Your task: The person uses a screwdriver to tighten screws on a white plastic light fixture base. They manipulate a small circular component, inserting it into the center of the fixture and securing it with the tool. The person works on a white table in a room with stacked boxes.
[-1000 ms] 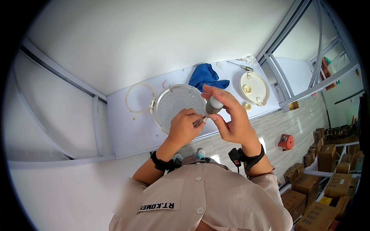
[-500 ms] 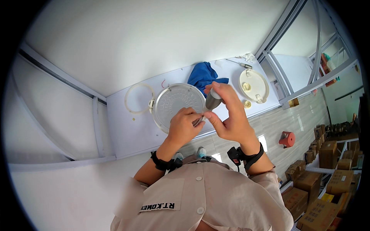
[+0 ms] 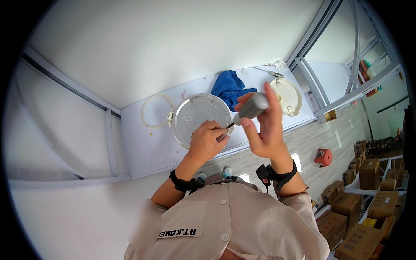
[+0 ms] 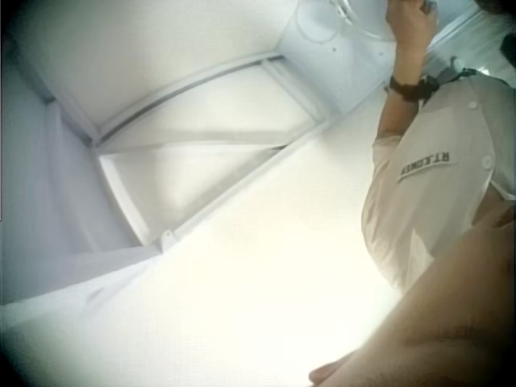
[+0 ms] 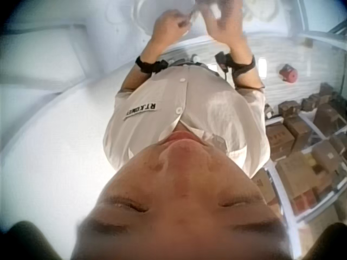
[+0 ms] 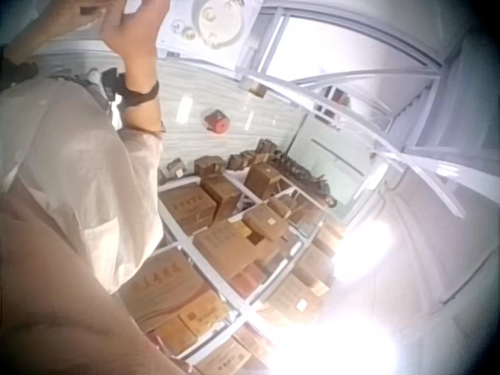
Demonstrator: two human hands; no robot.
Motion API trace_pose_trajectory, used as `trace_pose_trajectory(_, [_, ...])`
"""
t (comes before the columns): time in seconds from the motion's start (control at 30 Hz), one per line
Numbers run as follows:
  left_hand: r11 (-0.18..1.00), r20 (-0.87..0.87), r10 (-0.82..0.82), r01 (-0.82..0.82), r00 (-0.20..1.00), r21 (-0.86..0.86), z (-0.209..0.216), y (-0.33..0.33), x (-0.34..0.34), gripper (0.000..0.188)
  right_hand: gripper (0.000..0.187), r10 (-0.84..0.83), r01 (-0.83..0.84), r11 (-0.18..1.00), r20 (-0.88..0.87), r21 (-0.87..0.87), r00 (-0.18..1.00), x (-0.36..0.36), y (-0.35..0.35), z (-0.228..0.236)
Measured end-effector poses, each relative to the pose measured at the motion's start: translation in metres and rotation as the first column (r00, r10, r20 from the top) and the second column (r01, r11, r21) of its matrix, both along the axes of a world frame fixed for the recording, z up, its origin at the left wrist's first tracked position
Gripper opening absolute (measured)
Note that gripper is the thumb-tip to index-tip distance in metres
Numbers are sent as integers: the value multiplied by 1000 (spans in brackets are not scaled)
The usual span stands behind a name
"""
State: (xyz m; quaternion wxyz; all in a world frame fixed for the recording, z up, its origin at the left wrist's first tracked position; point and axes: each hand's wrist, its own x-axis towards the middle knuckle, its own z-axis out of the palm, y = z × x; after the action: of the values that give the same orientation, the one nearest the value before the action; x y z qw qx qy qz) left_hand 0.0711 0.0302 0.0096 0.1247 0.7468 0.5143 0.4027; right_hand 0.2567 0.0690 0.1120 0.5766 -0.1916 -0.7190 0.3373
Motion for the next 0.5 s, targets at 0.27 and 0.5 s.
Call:
trace_pose_trajectory(0.27, [995,-94,-96,93,991,-38,9,-8,-6,19,60,-64,126,989,552,-75,831,24,24,-15])
trace_pose_trajectory(0.5, [967,-170,-251,239,953,-89,24,-17,-25,21,48,21,-40,999,741,8,671,22,30,-68])
